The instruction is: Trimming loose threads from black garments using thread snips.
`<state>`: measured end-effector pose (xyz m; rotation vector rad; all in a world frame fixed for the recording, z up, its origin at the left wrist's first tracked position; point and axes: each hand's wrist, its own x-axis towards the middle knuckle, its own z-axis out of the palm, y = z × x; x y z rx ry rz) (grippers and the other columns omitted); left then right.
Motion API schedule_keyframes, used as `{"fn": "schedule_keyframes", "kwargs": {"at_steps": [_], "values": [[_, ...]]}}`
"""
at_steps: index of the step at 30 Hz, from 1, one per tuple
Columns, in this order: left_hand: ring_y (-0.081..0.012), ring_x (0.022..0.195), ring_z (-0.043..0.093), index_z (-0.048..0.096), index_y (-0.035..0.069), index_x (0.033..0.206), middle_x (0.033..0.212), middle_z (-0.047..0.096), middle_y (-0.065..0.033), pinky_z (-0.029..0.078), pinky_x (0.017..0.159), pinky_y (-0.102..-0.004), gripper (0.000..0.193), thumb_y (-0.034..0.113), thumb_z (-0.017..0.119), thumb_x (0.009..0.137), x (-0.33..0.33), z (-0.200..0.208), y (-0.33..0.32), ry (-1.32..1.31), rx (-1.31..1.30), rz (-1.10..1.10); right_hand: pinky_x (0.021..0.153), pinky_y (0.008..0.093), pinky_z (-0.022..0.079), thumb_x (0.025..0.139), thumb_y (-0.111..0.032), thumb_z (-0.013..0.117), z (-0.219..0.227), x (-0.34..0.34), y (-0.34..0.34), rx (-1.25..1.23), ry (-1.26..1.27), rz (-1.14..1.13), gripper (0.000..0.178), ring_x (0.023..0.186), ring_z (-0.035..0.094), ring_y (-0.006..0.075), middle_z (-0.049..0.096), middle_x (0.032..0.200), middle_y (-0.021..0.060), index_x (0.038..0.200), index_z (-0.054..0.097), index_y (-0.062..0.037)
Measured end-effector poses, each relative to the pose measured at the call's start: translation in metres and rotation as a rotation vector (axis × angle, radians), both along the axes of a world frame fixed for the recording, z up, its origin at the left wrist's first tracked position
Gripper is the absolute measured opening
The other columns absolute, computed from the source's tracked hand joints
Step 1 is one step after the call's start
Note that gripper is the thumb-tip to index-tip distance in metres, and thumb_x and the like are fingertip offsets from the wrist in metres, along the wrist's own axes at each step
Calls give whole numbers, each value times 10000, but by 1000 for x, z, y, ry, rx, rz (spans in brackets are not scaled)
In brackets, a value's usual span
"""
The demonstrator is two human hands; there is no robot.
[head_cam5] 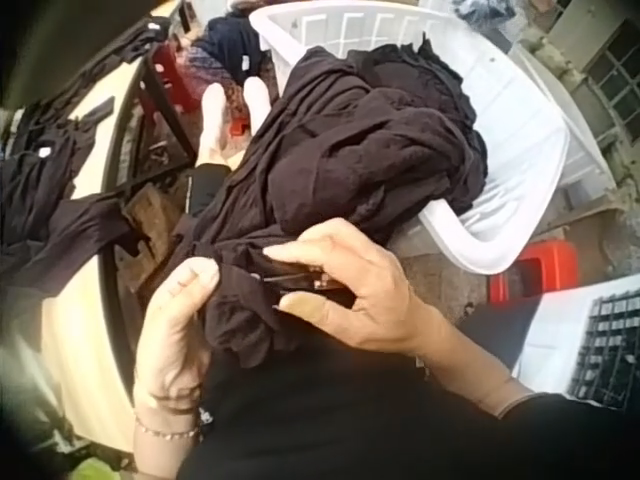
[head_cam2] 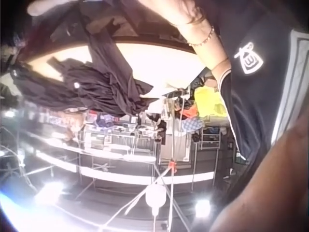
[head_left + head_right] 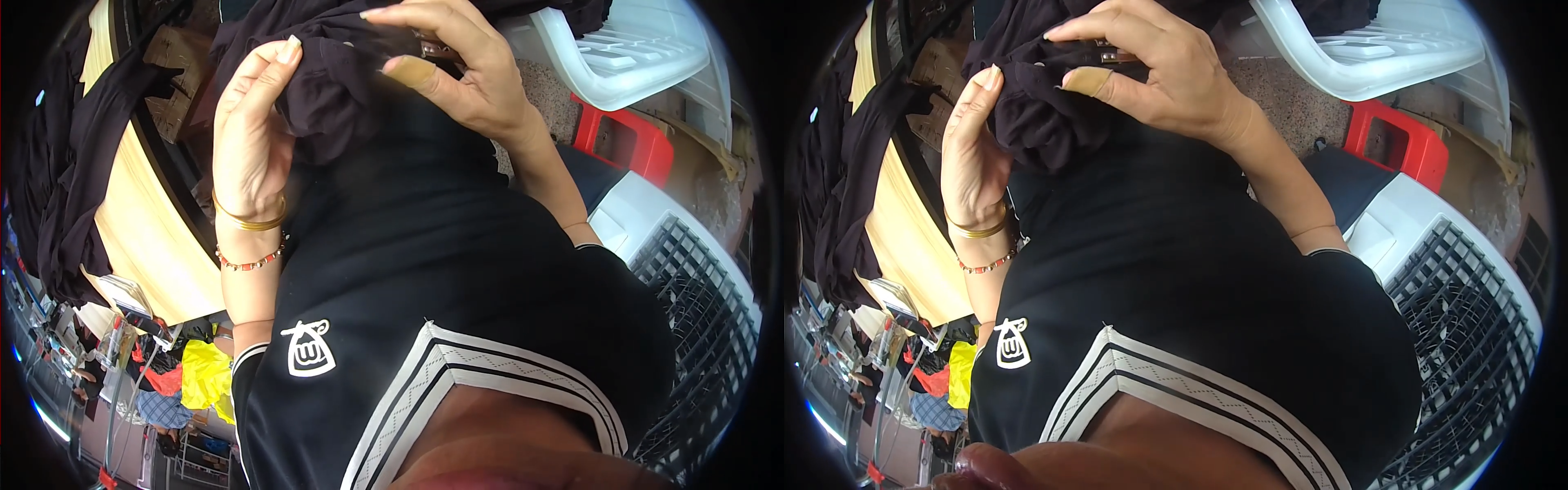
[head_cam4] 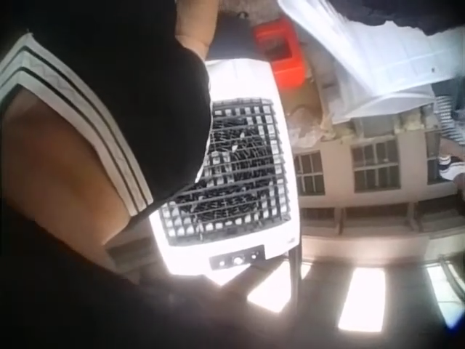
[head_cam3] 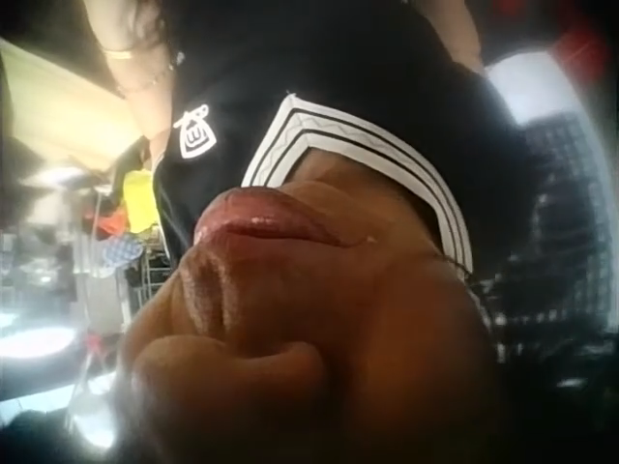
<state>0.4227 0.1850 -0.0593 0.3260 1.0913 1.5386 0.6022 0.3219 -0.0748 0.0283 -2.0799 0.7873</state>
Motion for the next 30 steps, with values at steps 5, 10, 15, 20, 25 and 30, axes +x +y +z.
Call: {"fn": "schedule_keyframes", "kwargs": {"at_steps": [5,10,15,20,25,30], "values": [[-90,891,650,645,21,1024,970,680,-24,529,759,-213,119,94,577,960,5,-2,-1,-211,-132,17,656,319,504,739,-143,783,-12,-6,2,393,74,-213,378,759,605,255,597,890,100,1092,692,-43],[-96,881,656,641,24,1011,964,679,-23,545,752,-227,108,92,573,961,4,-9,-1,-267,-131,5,628,314,491,731,-134,782,21,1,-23,214,-163,-288,361,731,591,227,585,869,68,1074,703,-55],[-106,895,659,640,24,1015,973,679,-31,551,761,-236,108,87,571,961,6,-9,-1,-260,-128,-9,612,310,480,730,-125,780,8,-6,-11,440,19,-313,338,713,580,219,580,847,57,1057,712,-69],[-113,905,660,640,22,1027,979,678,-33,551,771,-240,119,94,572,962,7,-10,-2,-223,-122,6,607,310,477,718,-109,781,32,4,-28,22,-329,-321,308,711,576,223,577,805,58,1017,721,-65],[-98,913,651,640,20,1029,980,679,-34,535,771,-225,116,88,577,959,10,-6,-2,-186,-73,2,582,278,439,769,-72,768,21,-2,-22,-39,-73,-221,225,681,557,164,569,767,43,987,719,-48],[-67,923,626,638,0,1043,986,674,-27,470,850,-181,127,62,621,934,11,-1,2,162,181,-88,599,206,426,780,-175,805,13,9,-23,-608,-462,-93,227,685,531,44,638,789,-23,933,708,-39]]}}
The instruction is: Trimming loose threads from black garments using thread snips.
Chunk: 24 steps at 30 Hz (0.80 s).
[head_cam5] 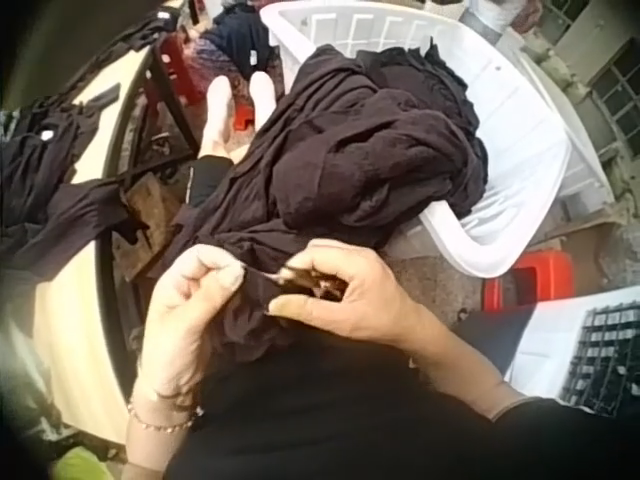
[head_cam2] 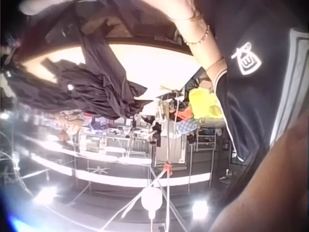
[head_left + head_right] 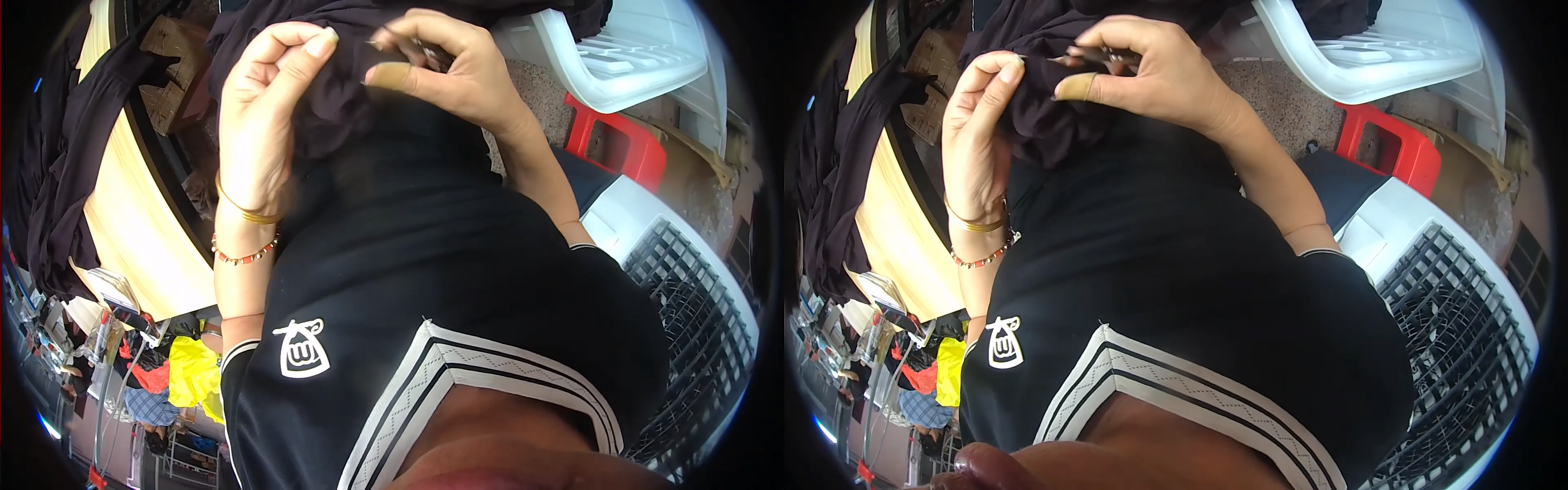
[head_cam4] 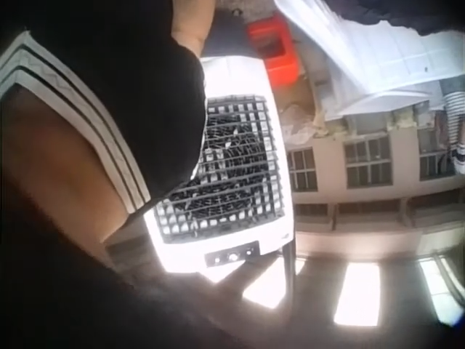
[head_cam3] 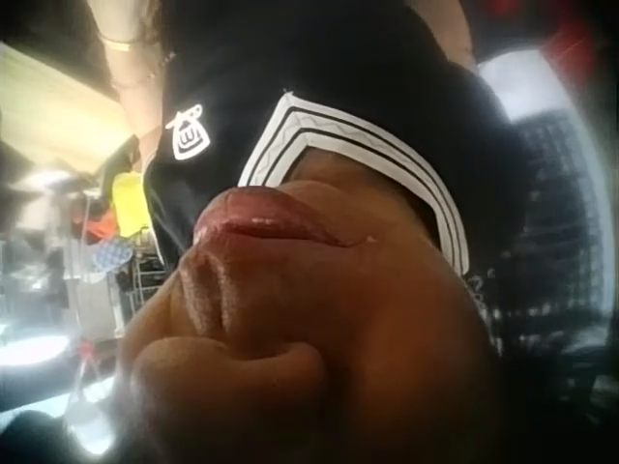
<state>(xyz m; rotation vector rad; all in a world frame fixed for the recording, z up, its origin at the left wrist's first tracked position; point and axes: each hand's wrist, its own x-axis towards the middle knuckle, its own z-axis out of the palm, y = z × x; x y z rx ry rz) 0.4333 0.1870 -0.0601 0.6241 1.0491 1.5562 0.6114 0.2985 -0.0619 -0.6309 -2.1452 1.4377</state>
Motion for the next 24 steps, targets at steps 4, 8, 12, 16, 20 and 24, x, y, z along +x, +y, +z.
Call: {"fn": "schedule_keyframes", "kwargs": {"at_steps": [4,8,12,16,20,24], "values": [[-78,969,622,631,-30,1119,1014,677,-35,475,880,-199,218,1,638,903,-13,4,-6,264,-93,-124,550,191,351,806,-116,784,5,14,14,-139,133,-25,155,655,470,19,581,740,-45,823,672,-11],[-81,976,621,637,-45,1140,1025,687,-38,467,898,-209,231,19,615,919,-23,5,-10,283,-143,-171,565,183,337,831,-60,736,6,28,28,17,194,-11,82,667,473,27,567,753,-23,859,676,-13],[-89,1011,612,631,-30,1164,1070,682,-43,436,946,-223,240,82,559,964,-19,13,-7,80,-123,-165,587,200,363,827,-30,732,4,33,28,16,57,-114,95,682,492,57,547,761,1,905,686,-1],[-51,986,579,641,0,1099,1011,659,6,410,906,-193,192,114,543,979,-17,8,-7,53,-133,-135,617,199,383,815,-35,749,17,17,17,149,-84,-178,156,698,486,66,521,799,6,935,655,1],[-17,930,552,648,15,1057,951,636,47,394,843,-167,166,128,556,976,-16,5,-6,50,-157,-121,734,199,404,839,-92,740,36,9,2,-14,-84,-78,356,820,503,79,526,945,10,1163,612,-25],[-9,897,547,649,15,1043,950,636,53,396,831,-155,163,133,556,978,-17,6,-6,84,-211,-128,702,266,454,832,-108,744,-8,-6,24,455,473,227,351,799,565,192,596,945,106,1153,645,-9]]}}
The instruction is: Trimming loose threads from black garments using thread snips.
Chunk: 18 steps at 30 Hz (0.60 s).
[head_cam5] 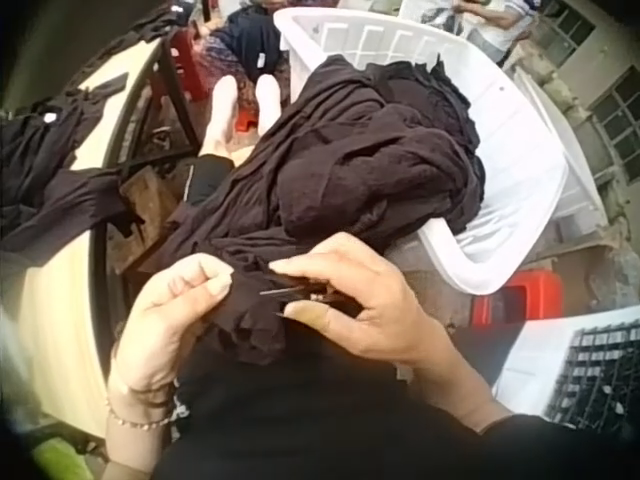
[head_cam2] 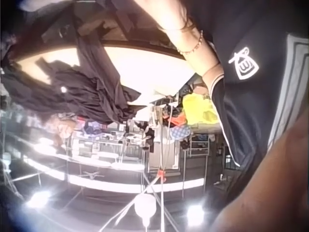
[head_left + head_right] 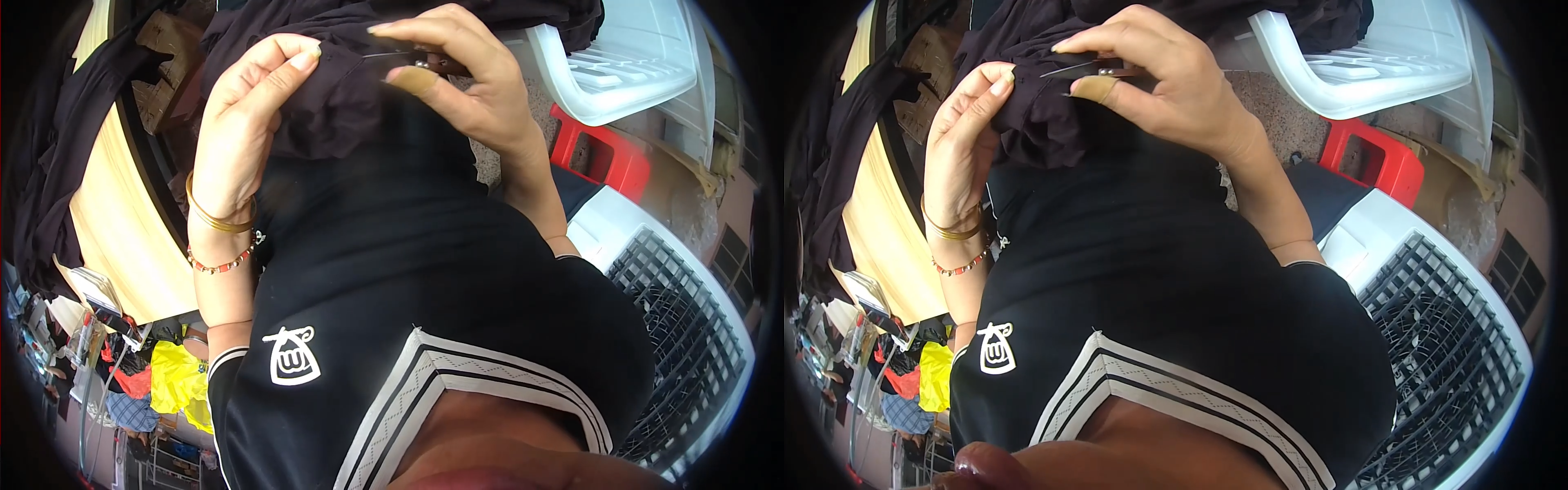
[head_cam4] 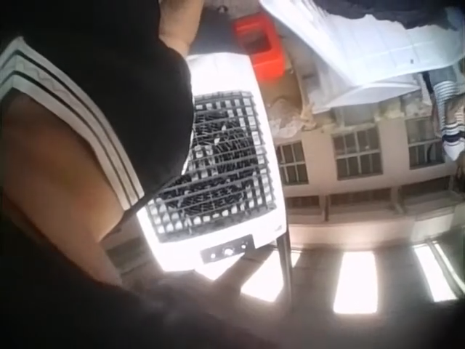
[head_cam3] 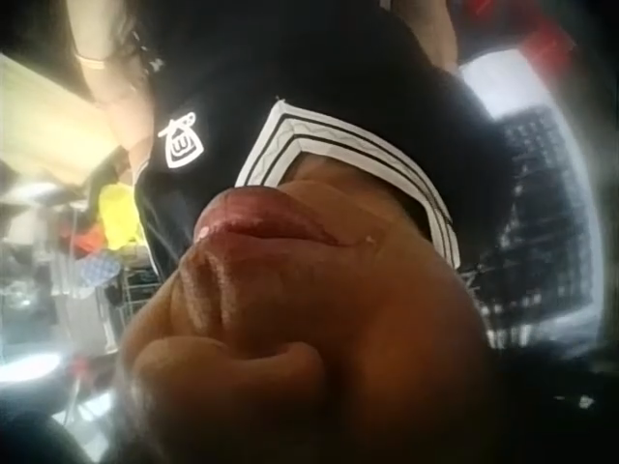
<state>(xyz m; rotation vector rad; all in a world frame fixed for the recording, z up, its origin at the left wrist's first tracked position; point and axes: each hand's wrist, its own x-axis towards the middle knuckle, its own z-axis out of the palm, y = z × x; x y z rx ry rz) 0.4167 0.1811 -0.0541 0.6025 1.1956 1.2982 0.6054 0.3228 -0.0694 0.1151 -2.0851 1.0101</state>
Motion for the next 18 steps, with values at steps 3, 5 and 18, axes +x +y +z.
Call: {"fn": "schedule_keyframes", "kwargs": {"at_steps": [3,5,18], "values": [[-12,870,543,646,13,1032,933,634,49,402,817,-156,157,121,543,984,2,3,0,39,4,-20,681,292,468,811,-93,750,-7,-5,6,350,67,-117,340,766,582,229,602,892,117,1128,666,-4],[-14,862,540,644,11,1029,923,632,45,405,812,-161,157,120,539,986,8,4,2,28,49,-14,674,304,470,799,-91,754,-6,-5,5,375,59,-155,336,754,584,239,599,870,116,1113,674,-2],[-27,887,543,630,-16,1018,925,634,22,415,826,-171,170,126,541,990,11,1,5,186,148,-58,639,317,465,767,-67,762,-4,-7,3,374,67,-228,242,705,587,240,599,793,93,999,716,-14]]}}
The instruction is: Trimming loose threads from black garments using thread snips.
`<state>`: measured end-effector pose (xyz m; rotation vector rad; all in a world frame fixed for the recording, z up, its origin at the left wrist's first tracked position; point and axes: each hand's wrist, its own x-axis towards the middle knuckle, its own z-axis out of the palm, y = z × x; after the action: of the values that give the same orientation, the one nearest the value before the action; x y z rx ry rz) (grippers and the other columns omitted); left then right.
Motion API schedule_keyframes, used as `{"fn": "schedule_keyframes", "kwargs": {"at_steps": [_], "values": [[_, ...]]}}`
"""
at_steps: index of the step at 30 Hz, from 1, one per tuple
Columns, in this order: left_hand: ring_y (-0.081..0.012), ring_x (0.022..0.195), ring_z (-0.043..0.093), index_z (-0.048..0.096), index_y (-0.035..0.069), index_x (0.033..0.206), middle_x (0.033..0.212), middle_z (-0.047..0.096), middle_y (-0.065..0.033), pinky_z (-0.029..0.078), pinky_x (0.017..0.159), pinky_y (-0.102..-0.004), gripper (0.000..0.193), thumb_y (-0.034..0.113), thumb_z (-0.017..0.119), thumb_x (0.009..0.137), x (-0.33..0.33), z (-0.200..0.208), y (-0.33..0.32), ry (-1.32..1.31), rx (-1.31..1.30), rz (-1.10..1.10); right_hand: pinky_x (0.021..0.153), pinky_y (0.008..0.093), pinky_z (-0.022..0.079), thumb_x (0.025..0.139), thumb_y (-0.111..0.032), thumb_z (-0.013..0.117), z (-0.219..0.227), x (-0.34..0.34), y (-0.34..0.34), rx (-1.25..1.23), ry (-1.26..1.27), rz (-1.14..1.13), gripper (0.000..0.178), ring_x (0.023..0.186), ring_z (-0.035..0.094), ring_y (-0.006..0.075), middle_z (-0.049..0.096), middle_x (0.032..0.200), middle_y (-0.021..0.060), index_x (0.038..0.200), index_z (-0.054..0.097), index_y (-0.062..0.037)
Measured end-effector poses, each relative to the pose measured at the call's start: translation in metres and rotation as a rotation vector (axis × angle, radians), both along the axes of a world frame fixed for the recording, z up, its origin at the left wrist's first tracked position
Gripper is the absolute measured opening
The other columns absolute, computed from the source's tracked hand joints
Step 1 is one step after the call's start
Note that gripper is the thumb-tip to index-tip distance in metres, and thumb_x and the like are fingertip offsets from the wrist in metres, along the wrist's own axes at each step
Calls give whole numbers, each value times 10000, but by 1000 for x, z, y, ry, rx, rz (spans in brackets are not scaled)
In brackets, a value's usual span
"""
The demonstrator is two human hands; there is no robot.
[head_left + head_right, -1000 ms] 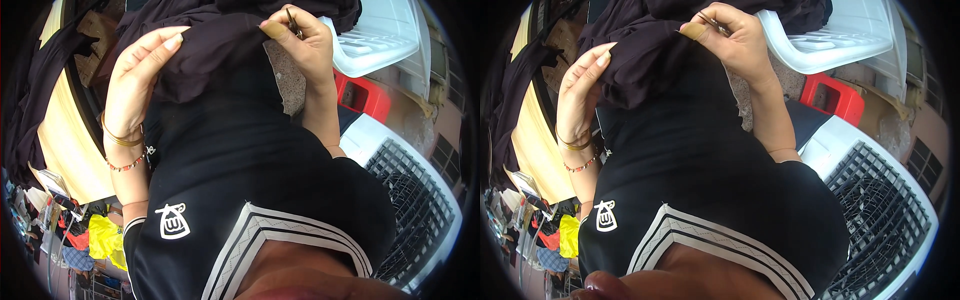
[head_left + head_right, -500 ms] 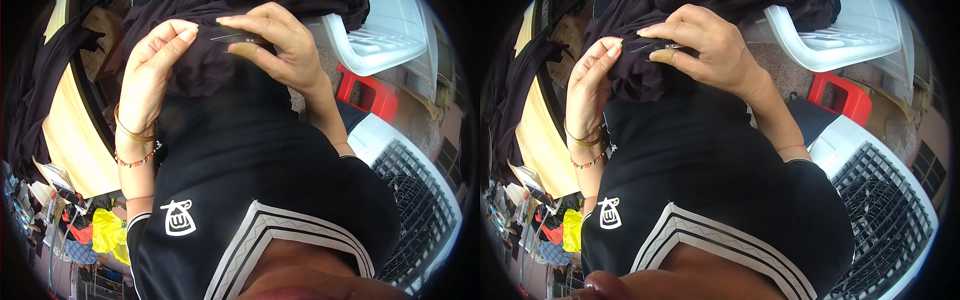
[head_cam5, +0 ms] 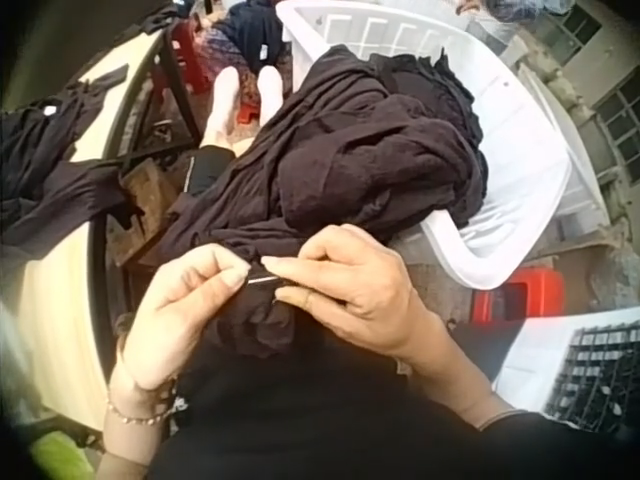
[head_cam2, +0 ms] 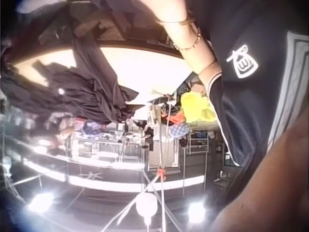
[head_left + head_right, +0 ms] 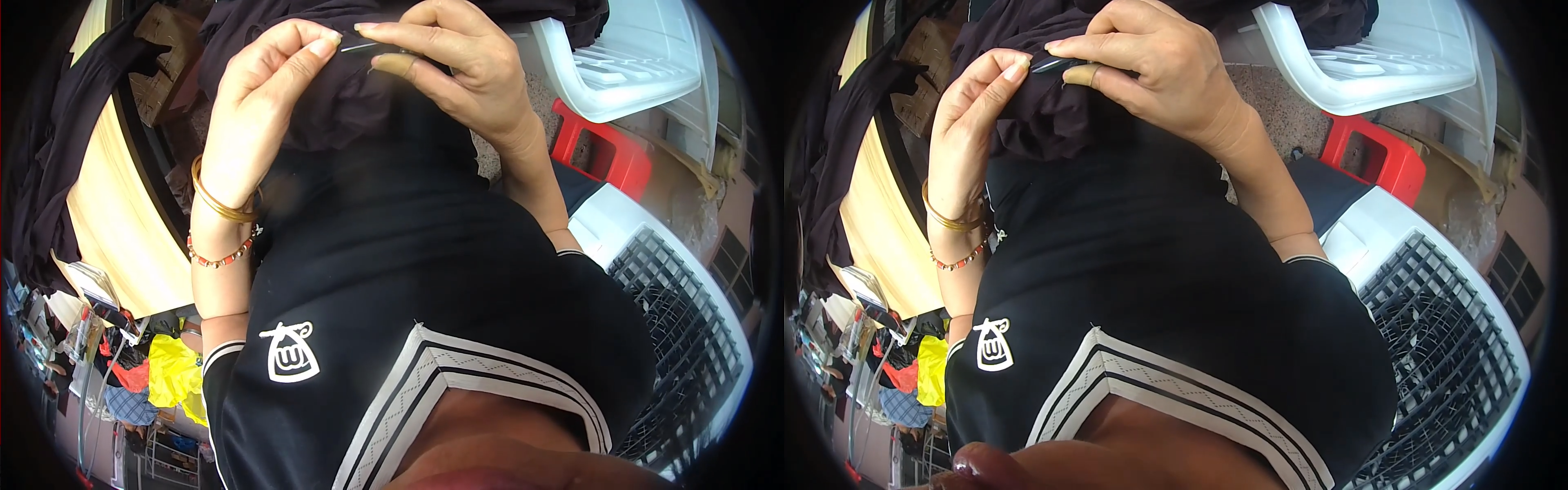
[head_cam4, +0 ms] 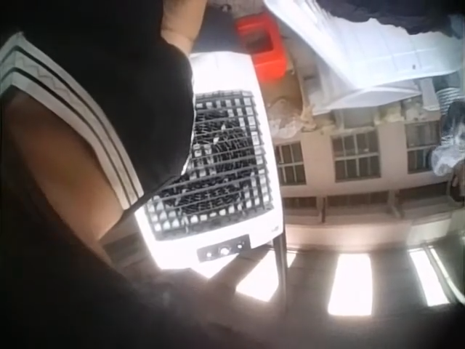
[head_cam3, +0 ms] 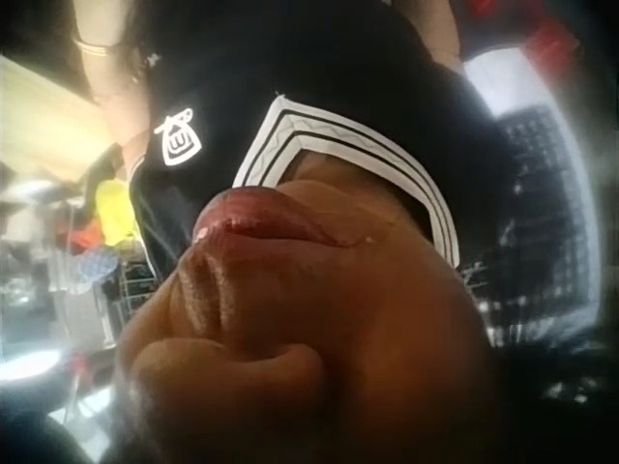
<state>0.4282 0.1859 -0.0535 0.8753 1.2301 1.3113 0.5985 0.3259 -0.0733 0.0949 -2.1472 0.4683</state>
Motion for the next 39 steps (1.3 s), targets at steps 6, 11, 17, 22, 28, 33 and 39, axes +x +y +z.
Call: {"fn": "schedule_keyframes", "kwargs": {"at_steps": [6,11,17,22,28,33,39], "values": [[-28,888,541,631,-13,1014,928,630,25,414,828,-172,168,126,541,990,-1,-3,0,-38,3,5,633,315,464,778,-56,762,38,7,-23,-492,-314,-114,204,711,594,208,620,788,82,972,714,-15],[-22,858,488,613,5,992,898,569,56,399,784,-175,148,141,556,987,7,5,5,42,-21,42,652,173,389,772,-70,802,13,10,-23,-1015,-375,-34,449,730,468,8,560,870,-67,1196,656,-55],[-22,761,486,632,-3,973,797,574,43,415,696,-184,132,113,570,969,0,11,13,215,-26,-47,555,203,349,770,-180,834,16,16,-13,-1117,-543,31,234,643,434,8,515,682,-76,829,645,-55],[3,659,423,634,5,896,722,524,87,348,579,-174,65,66,645,914,-5,13,12,157,-82,-67,551,206,326,823,-122,782,37,26,-4,-1008,-321,29,227,649,388,4,460,677,-78,766,578,-40],[-35,770,558,671,-34,1015,867,668,23,445,704,-183,154,83,652,917,-1,10,11,89,39,-25,563,222,332,856,-54,721,73,42,-1,-964,-193,7,159,639,433,37,530,724,-25,769,590,-27],[-25,762,554,680,-36,978,837,663,29,445,708,-181,130,76,657,913,0,16,8,90,94,-46,551,201,311,857,-84,732,86,52,-3,-854,-91,-81,192,627,394,9,486,701,-57,755,575,-44],[-15,779,514,673,-5,1000,866,609,64,424,723,-181,126,93,650,923,7,33,-3,-95,82,10,546,204,331,851,-106,737,75,57,7,-865,-168,-298,199,624,410,7,489,678,-69,744,580,-45]]}}
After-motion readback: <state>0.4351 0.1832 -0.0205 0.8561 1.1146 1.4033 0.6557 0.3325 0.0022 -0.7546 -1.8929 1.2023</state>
